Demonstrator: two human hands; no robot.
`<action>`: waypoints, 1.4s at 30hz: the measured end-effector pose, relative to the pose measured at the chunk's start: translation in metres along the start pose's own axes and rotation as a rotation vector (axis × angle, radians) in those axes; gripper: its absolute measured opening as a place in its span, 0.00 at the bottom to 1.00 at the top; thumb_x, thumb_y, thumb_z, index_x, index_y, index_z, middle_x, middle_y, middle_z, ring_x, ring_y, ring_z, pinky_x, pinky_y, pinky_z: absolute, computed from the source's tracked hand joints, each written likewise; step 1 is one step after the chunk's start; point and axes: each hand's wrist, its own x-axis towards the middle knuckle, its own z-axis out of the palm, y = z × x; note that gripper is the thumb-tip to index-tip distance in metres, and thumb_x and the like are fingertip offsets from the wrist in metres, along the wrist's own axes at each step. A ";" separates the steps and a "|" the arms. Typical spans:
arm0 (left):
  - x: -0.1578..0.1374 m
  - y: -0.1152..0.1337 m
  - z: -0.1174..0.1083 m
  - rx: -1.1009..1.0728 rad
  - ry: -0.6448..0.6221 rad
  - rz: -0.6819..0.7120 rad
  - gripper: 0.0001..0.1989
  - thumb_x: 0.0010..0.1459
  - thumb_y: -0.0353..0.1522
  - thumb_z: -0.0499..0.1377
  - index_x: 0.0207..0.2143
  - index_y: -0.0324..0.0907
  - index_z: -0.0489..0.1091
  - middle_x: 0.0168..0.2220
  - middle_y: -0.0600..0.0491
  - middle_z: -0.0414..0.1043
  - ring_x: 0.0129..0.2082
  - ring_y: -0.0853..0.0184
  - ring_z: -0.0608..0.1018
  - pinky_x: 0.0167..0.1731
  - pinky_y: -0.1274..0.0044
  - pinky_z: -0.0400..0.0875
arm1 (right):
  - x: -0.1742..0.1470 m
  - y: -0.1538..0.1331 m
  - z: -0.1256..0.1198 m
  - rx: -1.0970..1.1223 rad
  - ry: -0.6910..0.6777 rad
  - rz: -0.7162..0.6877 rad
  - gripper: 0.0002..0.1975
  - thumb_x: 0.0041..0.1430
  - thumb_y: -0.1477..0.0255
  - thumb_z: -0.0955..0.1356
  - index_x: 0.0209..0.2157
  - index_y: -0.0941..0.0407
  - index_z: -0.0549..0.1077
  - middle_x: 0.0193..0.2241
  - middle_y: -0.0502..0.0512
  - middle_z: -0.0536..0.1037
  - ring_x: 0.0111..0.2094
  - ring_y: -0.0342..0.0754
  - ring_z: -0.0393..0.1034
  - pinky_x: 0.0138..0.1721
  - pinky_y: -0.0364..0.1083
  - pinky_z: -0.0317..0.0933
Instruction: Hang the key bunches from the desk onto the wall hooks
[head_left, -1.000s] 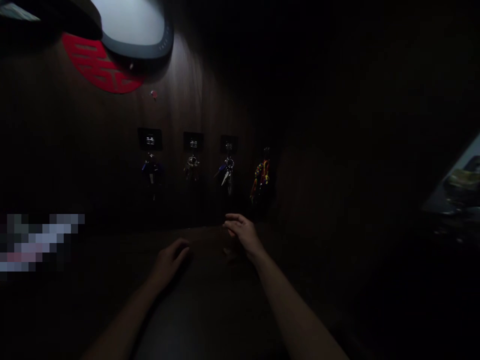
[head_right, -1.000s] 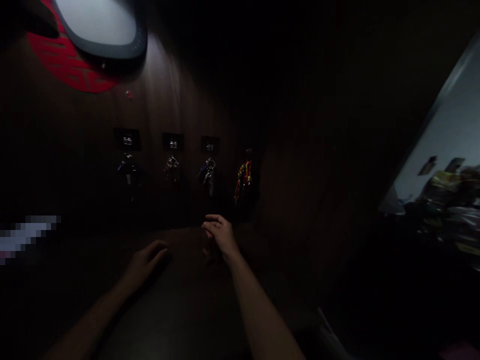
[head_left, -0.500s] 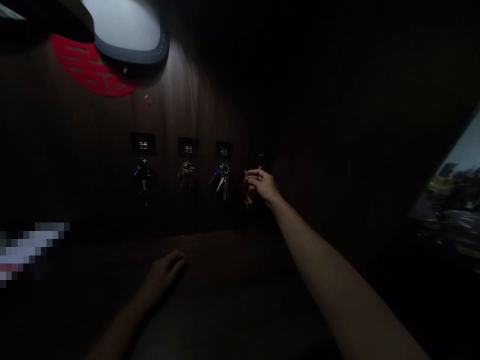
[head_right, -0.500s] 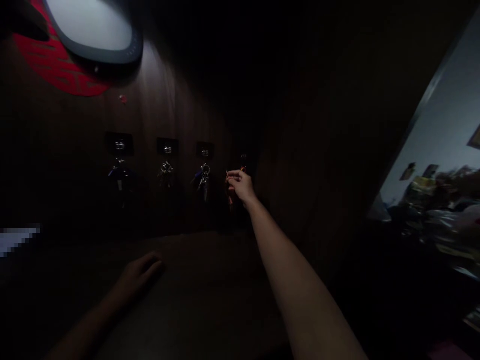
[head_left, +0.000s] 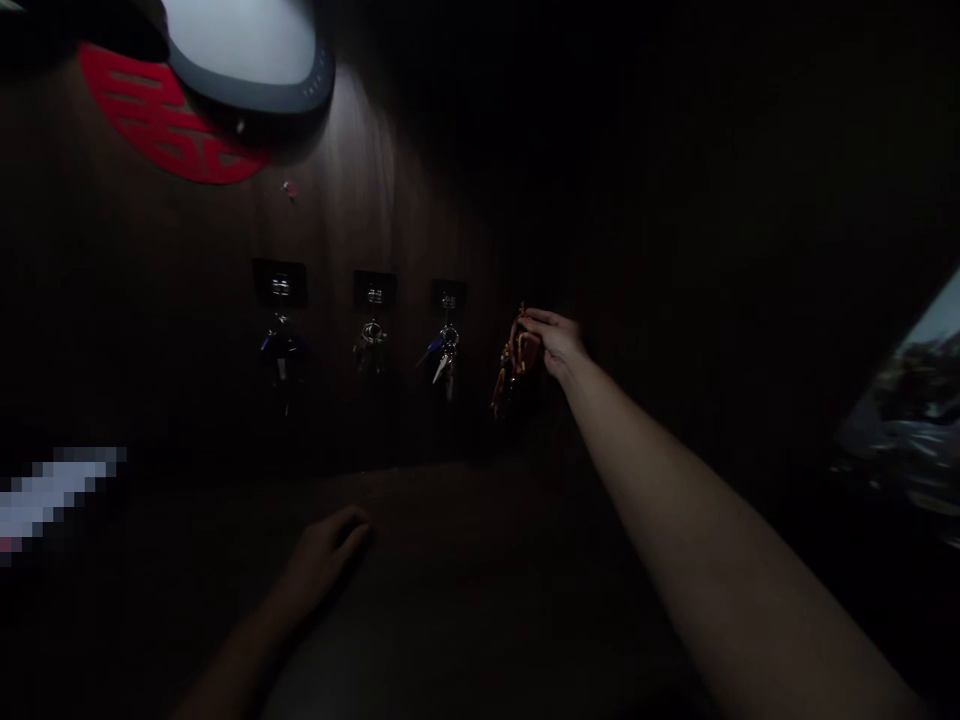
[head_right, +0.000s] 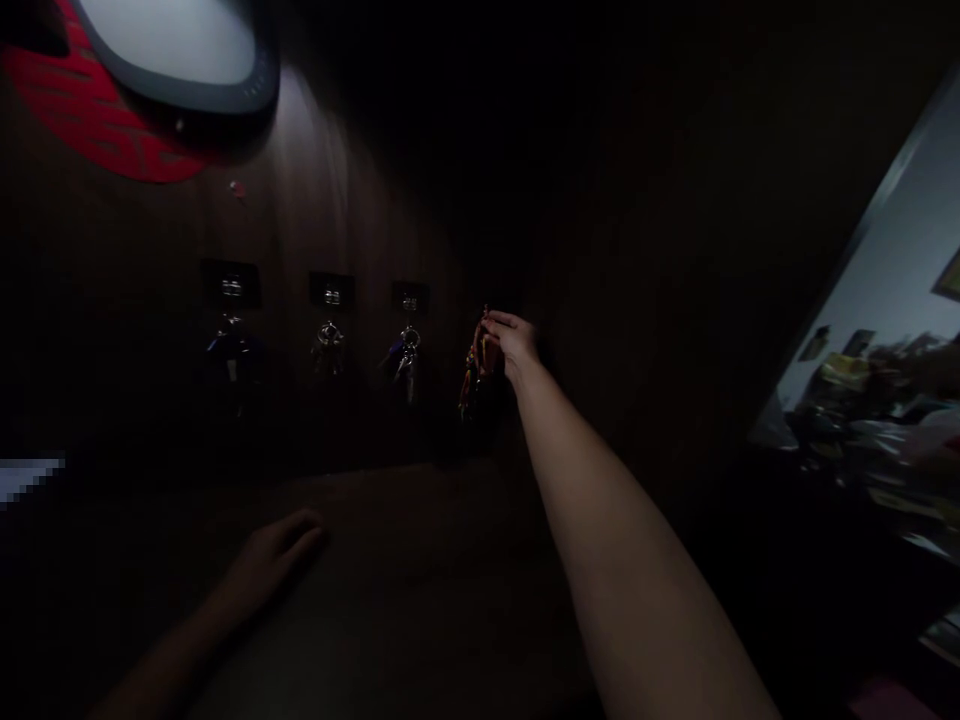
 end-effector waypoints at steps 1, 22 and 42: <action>0.000 -0.001 0.000 -0.002 0.000 -0.002 0.14 0.55 0.40 0.48 0.31 0.44 0.70 0.33 0.54 0.75 0.36 0.64 0.75 0.38 0.76 0.68 | 0.000 0.002 -0.002 0.000 0.009 0.005 0.10 0.43 0.88 0.67 0.23 0.59 0.71 0.18 0.46 0.74 0.20 0.36 0.68 0.19 0.33 0.61; 0.003 -0.006 0.001 -0.029 -0.010 -0.008 0.13 0.54 0.40 0.49 0.31 0.44 0.70 0.33 0.54 0.75 0.36 0.64 0.75 0.39 0.76 0.67 | 0.002 0.000 0.008 -0.062 0.079 -0.277 0.08 0.45 0.85 0.63 0.24 0.58 0.68 0.20 0.44 0.71 0.19 0.36 0.65 0.22 0.37 0.59; 0.005 -0.010 0.003 0.009 -0.028 -0.016 0.13 0.55 0.40 0.49 0.32 0.44 0.69 0.35 0.53 0.75 0.37 0.65 0.75 0.39 0.76 0.67 | -0.016 0.052 -0.010 -0.018 0.215 -0.118 0.08 0.39 0.75 0.67 0.27 0.56 0.68 0.19 0.43 0.70 0.20 0.38 0.64 0.17 0.37 0.54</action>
